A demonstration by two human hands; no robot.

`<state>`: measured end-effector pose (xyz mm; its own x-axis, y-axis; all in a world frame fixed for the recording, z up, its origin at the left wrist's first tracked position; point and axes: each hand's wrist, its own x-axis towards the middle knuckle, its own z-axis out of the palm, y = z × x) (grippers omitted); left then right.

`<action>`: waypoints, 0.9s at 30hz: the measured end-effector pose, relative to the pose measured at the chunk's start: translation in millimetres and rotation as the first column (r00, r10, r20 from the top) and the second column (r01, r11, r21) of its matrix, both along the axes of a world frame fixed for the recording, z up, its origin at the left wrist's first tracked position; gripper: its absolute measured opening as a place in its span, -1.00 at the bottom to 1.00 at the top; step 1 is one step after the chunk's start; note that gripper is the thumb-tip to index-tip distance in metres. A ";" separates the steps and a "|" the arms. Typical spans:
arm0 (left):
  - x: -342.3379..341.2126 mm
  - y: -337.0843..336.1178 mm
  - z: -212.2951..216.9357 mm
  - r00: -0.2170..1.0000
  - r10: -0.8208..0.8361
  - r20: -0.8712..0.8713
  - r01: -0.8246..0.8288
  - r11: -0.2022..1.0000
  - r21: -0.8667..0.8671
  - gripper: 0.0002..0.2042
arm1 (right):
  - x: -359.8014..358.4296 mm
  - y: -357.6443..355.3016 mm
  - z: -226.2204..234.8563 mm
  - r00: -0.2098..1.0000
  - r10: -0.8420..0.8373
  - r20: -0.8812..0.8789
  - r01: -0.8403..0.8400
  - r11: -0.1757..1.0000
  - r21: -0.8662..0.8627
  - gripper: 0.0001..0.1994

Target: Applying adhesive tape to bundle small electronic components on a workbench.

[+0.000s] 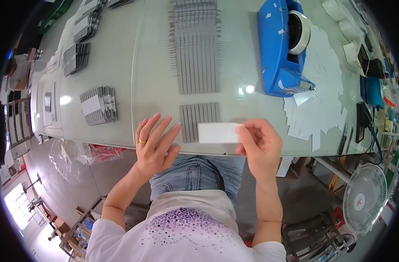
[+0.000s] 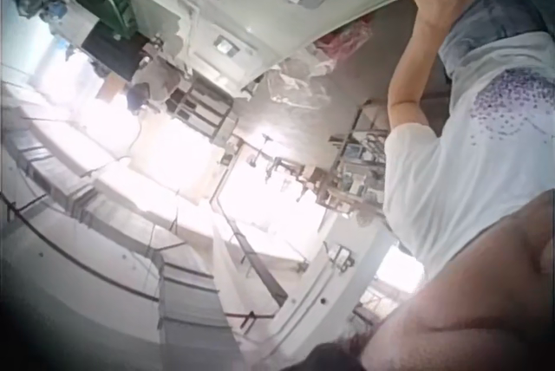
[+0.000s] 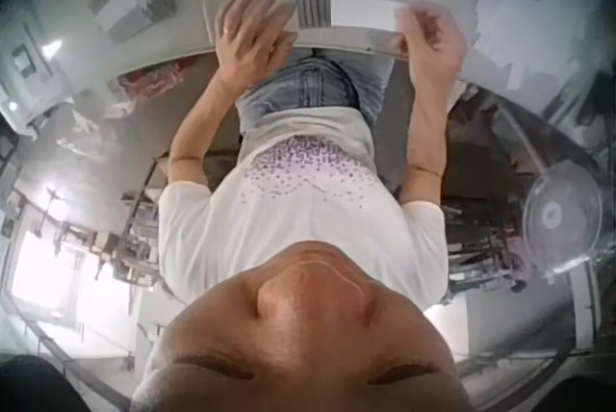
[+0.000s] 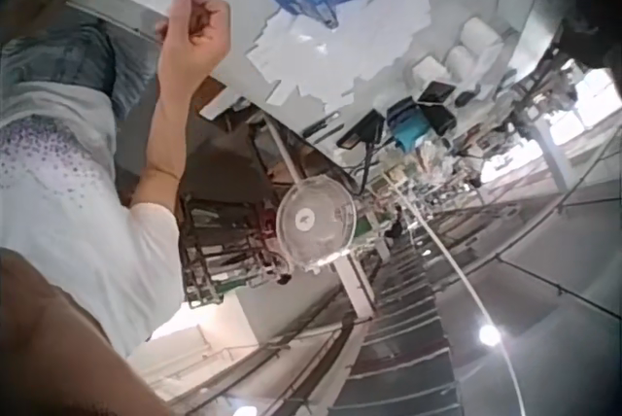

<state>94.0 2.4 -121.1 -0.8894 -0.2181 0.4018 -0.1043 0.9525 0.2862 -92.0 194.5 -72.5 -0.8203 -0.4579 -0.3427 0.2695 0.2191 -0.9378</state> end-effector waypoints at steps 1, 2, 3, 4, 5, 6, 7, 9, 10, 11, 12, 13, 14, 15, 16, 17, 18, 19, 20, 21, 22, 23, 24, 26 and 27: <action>0.2 0.7 0.1 1.000 0.003 0.008 -0.003 1.000 -0.008 -0.59 | -1.5 -10.9 -0.9 0.998 0.061 0.031 -0.061 0.998 -0.007 -0.91; -0.5 1.0 -0.4 1.000 0.005 0.011 -0.005 1.000 -0.016 -0.59 | -1.4 -19.4 -1.7 0.996 0.083 0.038 -0.083 0.997 -0.005 -0.90; -1.2 1.1 -0.9 1.000 0.005 0.013 -0.005 1.000 -0.024 -0.59 | -1.4 -26.2 -2.9 0.994 0.103 0.043 -0.103 0.995 -0.002 -0.90; -1.3 1.4 -1.1 1.000 0.010 0.013 -0.009 0.999 -0.033 -0.59 | -1.2 -30.6 -3.9 0.991 0.122 0.049 -0.123 0.992 0.002 -0.89; -1.5 1.6 -1.2 1.000 0.013 0.013 -0.013 0.999 -0.041 -0.59 | -0.3 -33.9 -4.9 0.990 0.136 0.039 -0.136 0.991 0.003 -0.89; -1.6 1.8 -1.2 1.000 0.016 0.014 -0.016 0.999 -0.049 -0.59 | 0.8 -36.3 -6.3 0.989 0.148 0.029 -0.149 0.989 0.005 -0.89; -1.7 1.9 -1.1 1.000 0.018 0.016 -0.017 0.999 -0.051 -0.59 | 1.9 -37.7 -7.5 0.988 0.153 0.031 -0.154 0.988 0.025 -0.88; -1.4 2.2 -0.4 1.000 0.022 0.023 -0.020 0.998 -0.056 -0.58 | 3.7 -38.8 -9.1 0.987 0.161 0.005 -0.161 0.987 0.025 -0.87; -1.2 2.7 0.1 0.999 0.022 0.030 -0.020 0.998 -0.061 -0.58 | 4.3 -39.1 -9.7 0.988 0.154 0.005 -0.154 0.987 0.042 -0.87; -0.9 3.3 0.7 0.999 0.021 0.036 -0.019 0.998 -0.065 -0.57 | 4.6 -39.2 -10.1 0.986 0.166 -0.008 -0.165 0.985 0.042 -0.87; -0.7 3.5 1.2 0.999 0.020 0.042 -0.017 0.997 -0.070 -0.57 | 4.6 -39.4 -10.5 0.985 0.171 -0.015 -0.170 0.984 0.050 -0.86; -0.5 3.5 1.6 0.999 0.018 0.047 -0.015 0.998 -0.069 -0.56 | 4.7 -39.5 -10.6 0.984 0.176 -0.022 -0.175 0.983 0.058 -0.86; -0.3 3.3 1.9 0.999 0.017 0.051 -0.014 0.998 -0.068 -0.56 | 4.8 -39.7 -10.8 0.983 0.179 -0.025 -0.178 0.982 0.059 -0.86; -0.1 3.2 2.2 0.998 0.016 0.056 -0.012 0.998 -0.068 -0.55 | 5.2 -39.9 -10.8 0.983 0.183 -0.029 -0.181 0.982 0.059 -0.86; 0.1 3.2 2.5 0.998 0.011 0.063 -0.007 0.998 -0.064 -0.57 | 5.4 -40.1 -10.9 0.982 0.186 -0.033 -0.184 0.981 0.060 -0.86; 0.2 3.1 2.8 0.997 0.005 0.071 -0.001 0.998 -0.061 -0.59 | 5.7 -40.1 -10.9 0.982 0.186 -0.034 -0.183 0.981 0.063 -0.86; 0.3 3.2 3.3 0.997 0.000 0.079 0.005 0.998 -0.058 -0.60 | 6.0 -40.1 -11.0 0.982 0.185 -0.034 -0.182 0.981 0.065 -0.86; 0.3 3.4 4.1 0.996 0.000 0.089 0.006 0.998 -0.070 -0.59 | 6.2 -40.1 -11.1 0.983 0.181 -0.031 -0.179 0.982 0.065 -0.86; 0.2 3.7 5.1 0.995 0.001 0.098 0.007 0.997 -0.083 -0.58 | 6.4 -40.2 -11.4 0.982 0.187 -0.040 -0.184 0.981 0.069 -0.86; 0.1 3.9 6.4 0.994 0.001 0.108 0.010 0.995 -0.096 -0.57 | 6.5 -40.5 -11.8 0.981 0.189 -0.046 -0.185 0.980 0.071 -0.86; -0.3 4.6 7.9 0.994 0.008 0.106 0.004 0.994 -0.108 -0.54 | 6.8 -40.7 -12.3 0.980 0.190 -0.052 -0.186 0.980 0.072 -0.86; -0.7 5.7 9.6 0.994 0.014 0.104 -0.002 0.993 -0.120 -0.52 | 7.1 -40.9 -12.9 0.980 0.191 -0.052 -0.187 0.980 0.070 -0.86; -1.0 6.6 11.5 0.994 0.019 0.109 -0.004 0.991 -0.135 -0.49 | 7.5 -41.2 -13.4 0.980 0.191 -0.053 -0.187 0.980 0.068 -0.86; -0.7 8.8 15.4 0.990 0.022 0.139 0.000 0.987 -0.161 -0.47 | 8.0 -40.6 -13.7 0.980 0.189 -0.060 -0.185 0.980 0.068 -0.87; -0.1 10.3 16.9 0.987 0.023 0.157 0.005 0.985 -0.174 -0.46 | 7.7 -39.8 -13.4 0.980 0.187 -0.066 -0.182 0.981 0.071 -0.87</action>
<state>93.9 12.7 -104.2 -0.9429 -0.1655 0.2890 -0.1436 0.9850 0.0956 -84.3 154.7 -85.9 -0.7474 -0.5825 -0.3197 0.1514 0.3193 -0.9355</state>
